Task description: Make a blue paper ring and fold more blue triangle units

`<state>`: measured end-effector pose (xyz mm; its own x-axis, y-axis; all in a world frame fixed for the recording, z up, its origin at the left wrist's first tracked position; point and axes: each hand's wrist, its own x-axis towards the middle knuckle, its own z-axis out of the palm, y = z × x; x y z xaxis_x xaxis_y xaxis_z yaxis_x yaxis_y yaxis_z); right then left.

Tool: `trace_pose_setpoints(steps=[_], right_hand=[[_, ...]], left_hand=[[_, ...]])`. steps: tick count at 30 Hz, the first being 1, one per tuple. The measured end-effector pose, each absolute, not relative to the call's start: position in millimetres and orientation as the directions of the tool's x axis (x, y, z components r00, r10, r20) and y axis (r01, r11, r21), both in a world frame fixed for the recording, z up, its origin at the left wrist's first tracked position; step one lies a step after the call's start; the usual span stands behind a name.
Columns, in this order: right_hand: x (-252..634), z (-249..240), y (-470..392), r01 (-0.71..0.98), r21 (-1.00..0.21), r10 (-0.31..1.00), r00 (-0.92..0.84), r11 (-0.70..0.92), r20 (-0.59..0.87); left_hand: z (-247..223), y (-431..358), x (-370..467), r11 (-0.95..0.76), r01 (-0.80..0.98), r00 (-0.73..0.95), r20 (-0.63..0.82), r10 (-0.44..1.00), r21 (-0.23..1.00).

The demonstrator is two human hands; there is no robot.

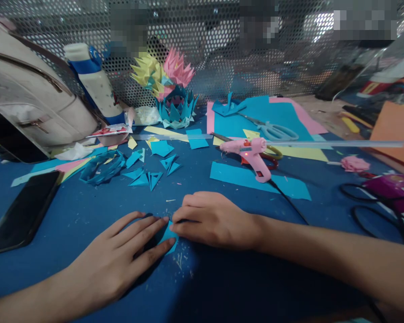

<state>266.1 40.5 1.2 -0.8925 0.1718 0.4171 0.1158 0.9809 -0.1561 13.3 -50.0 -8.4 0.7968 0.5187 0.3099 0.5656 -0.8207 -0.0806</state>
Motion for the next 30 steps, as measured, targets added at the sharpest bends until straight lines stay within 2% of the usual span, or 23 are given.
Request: trace_pose_setpoints(steps=[14,20,25,30], right_hand=[[266.7,-4.2,44.5,0.089,-0.205,0.164,-0.908,0.975,0.385],[268.0,-6.0,42.8,0.108,-0.199,0.183,-0.894,0.974,0.410],[266.2,-7.4,40.2,0.191,-0.134,0.227,-0.912,0.972,0.343],[262.9,2.8,37.4,0.216,-0.136,0.247,-0.926,0.967,0.285]], left_hand=[[-4.5,-49.5,16.4,-0.848,0.510,0.831,0.337,0.443,-0.142],[-2.9,-46.7,17.2,-0.879,0.462,0.852,0.333,0.404,-0.118],[-2.6,-46.1,16.6,-0.885,0.456,0.852,0.333,0.404,-0.095],[-3.7,-46.0,16.7,-0.892,0.448,0.847,0.347,0.403,-0.057]])
